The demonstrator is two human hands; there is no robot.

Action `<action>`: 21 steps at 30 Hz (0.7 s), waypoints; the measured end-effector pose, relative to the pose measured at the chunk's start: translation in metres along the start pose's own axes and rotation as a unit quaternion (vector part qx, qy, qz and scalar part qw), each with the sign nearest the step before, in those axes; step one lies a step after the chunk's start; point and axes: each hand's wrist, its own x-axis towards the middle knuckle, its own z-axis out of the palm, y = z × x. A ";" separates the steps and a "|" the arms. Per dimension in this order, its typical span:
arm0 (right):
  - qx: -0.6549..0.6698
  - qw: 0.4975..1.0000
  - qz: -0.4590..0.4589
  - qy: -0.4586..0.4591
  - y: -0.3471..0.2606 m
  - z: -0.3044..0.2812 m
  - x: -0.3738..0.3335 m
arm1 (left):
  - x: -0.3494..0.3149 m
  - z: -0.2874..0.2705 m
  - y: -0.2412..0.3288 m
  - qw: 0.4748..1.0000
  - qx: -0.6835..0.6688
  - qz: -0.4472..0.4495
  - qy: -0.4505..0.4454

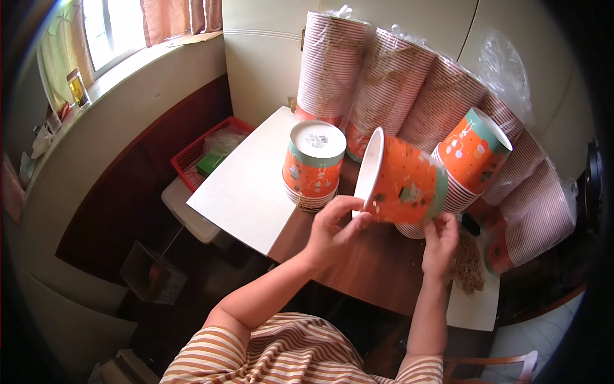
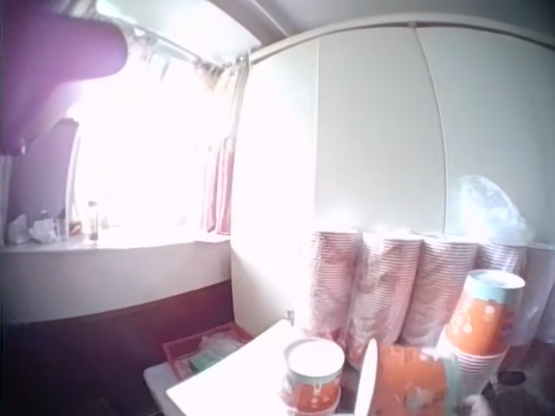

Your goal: The recorder is placing rubber bands around paper buckets and stacking them.

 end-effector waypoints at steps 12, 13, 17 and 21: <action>-0.154 0.956 -0.190 -0.162 0.019 0.067 0.109 | 0.040 -0.149 -0.070 0.966 0.160 -0.136 0.153; -0.158 0.946 -0.225 -0.170 0.024 0.075 0.115 | 0.045 -0.155 -0.079 0.965 0.161 -0.136 0.156; -0.182 0.905 -0.324 -0.207 0.010 0.109 0.124 | 0.057 -0.173 -0.109 0.966 0.106 -0.201 0.127; -0.225 0.854 -0.381 -0.273 -0.001 0.131 0.131 | 0.056 -0.182 -0.144 0.971 0.100 -0.202 0.086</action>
